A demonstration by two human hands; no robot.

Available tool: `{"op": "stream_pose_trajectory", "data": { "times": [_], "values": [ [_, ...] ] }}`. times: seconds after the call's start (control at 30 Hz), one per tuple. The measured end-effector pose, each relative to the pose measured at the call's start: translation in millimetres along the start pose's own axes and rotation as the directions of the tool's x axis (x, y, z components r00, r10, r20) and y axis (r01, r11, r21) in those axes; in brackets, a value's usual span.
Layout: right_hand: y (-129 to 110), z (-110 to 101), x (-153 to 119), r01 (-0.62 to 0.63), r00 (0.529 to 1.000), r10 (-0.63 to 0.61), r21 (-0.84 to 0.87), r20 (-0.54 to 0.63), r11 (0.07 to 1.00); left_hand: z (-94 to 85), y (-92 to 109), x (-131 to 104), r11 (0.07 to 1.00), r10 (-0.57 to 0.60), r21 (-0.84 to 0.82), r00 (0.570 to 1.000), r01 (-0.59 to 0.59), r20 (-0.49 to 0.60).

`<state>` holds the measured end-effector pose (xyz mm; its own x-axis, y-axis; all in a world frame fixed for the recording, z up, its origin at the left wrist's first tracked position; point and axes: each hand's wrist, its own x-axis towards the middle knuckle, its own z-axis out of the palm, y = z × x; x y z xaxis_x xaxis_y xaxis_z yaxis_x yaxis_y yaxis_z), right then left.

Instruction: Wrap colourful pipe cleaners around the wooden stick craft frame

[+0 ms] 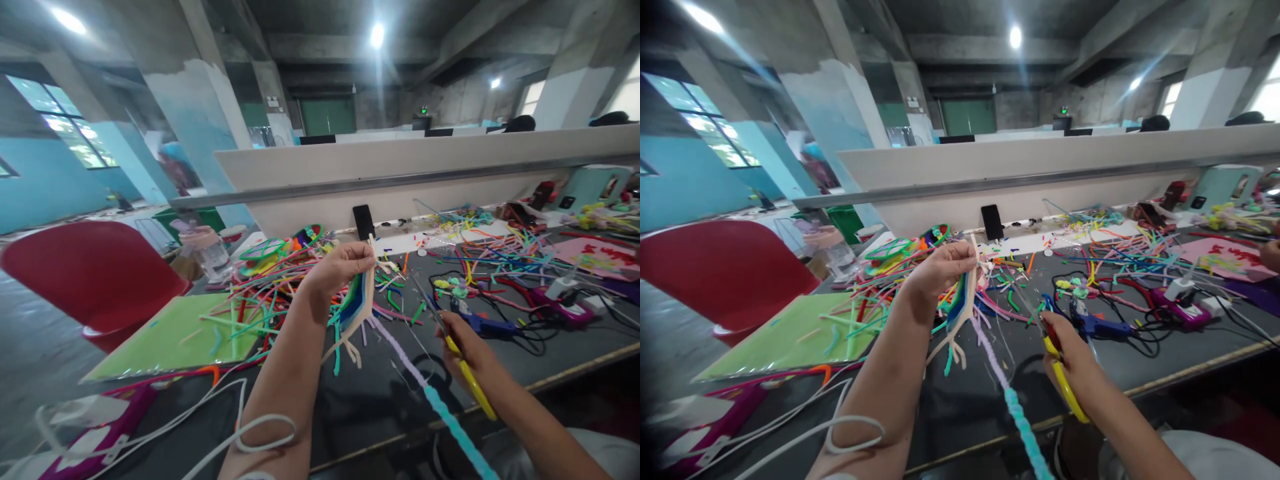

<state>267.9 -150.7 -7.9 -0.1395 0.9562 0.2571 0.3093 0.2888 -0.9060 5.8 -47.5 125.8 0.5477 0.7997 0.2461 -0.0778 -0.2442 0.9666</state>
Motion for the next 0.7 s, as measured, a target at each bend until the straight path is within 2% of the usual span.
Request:
{"op": "stream_pose_trajectory", "data": {
  "times": [0.17,0.3,0.47,0.7],
  "values": [
    [5.7,-12.0,1.5,0.139,0.986,-0.161,-0.319,-0.042,0.937,12.0,7.5,-2.7,0.992,0.041,0.119,0.999,-0.045,0.030],
    [2.8,-20.3,0.0,0.185,0.973,-0.226,-0.426,-0.046,0.885,16.0,9.7,-3.8,0.981,0.042,0.184,0.997,-0.054,0.069],
    [-0.6,-28.1,-4.3,0.199,0.967,-0.253,-0.531,-0.030,0.824,19.4,10.7,-3.6,0.972,0.035,0.230,0.996,-0.052,0.079],
    [-10.7,-33.1,-4.7,0.164,0.978,-0.211,-0.593,-0.009,0.788,26.3,11.8,-1.5,0.958,0.026,0.280,0.991,-0.061,0.130]
  ]
}}
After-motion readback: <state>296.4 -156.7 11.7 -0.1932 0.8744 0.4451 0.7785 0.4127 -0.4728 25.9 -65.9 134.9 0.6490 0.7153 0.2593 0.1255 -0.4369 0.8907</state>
